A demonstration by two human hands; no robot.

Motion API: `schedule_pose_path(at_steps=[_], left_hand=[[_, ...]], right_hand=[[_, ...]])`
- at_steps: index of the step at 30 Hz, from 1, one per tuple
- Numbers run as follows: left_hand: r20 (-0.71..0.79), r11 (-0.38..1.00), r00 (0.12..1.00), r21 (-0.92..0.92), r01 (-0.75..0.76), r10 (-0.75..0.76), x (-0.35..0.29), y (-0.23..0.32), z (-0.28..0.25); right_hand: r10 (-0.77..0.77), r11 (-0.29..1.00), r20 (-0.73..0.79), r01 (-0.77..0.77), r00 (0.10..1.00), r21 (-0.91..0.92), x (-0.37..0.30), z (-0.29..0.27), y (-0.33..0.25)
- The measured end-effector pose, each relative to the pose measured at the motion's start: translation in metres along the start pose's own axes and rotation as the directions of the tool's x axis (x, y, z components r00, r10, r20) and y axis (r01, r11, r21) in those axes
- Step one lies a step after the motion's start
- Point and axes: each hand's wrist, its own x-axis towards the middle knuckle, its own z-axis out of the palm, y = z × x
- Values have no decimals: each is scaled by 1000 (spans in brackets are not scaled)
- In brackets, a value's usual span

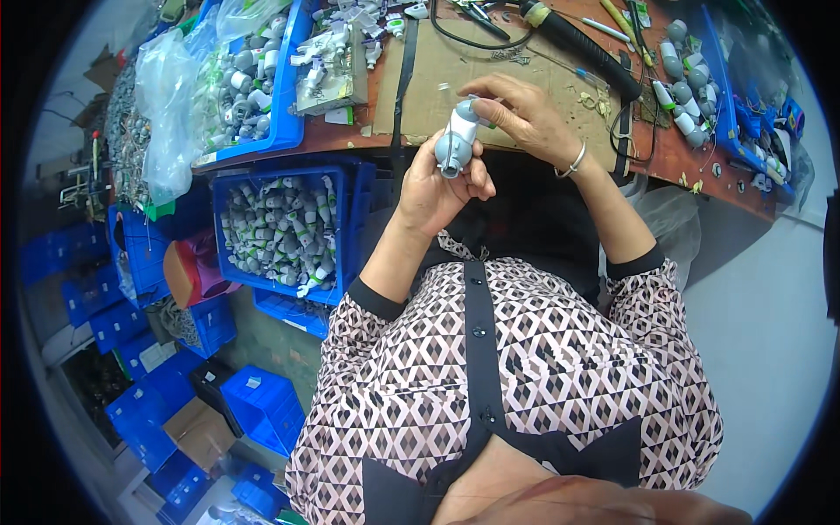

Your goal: Assembling small electronic components into plastic housings at a factory workbench.

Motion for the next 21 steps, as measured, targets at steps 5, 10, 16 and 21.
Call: schedule_pose_path(at_steps=[5, 10, 16, 21], left_hand=[[-183, 921, 966, 377, -102, 182, 3, -2, 8], [-141, 677, 909, 713, -182, 393, 5, -10, -8], [-155, 428, 922, 904, -13, 354, -4, 0, -10], [-161, 339, 865, 941, -11, 475, -11, 21, -17]], right_hand=[[356, 933, -186, -339, 916, 117, -12, -3, -1], [327, 920, 163, -353, 931, 167, -25, 12, 2], [334, 885, 99, -348, 937, 310, -40, 30, 17], [300, 936, 191, -327, 934, 129, -38, 9, 0]])
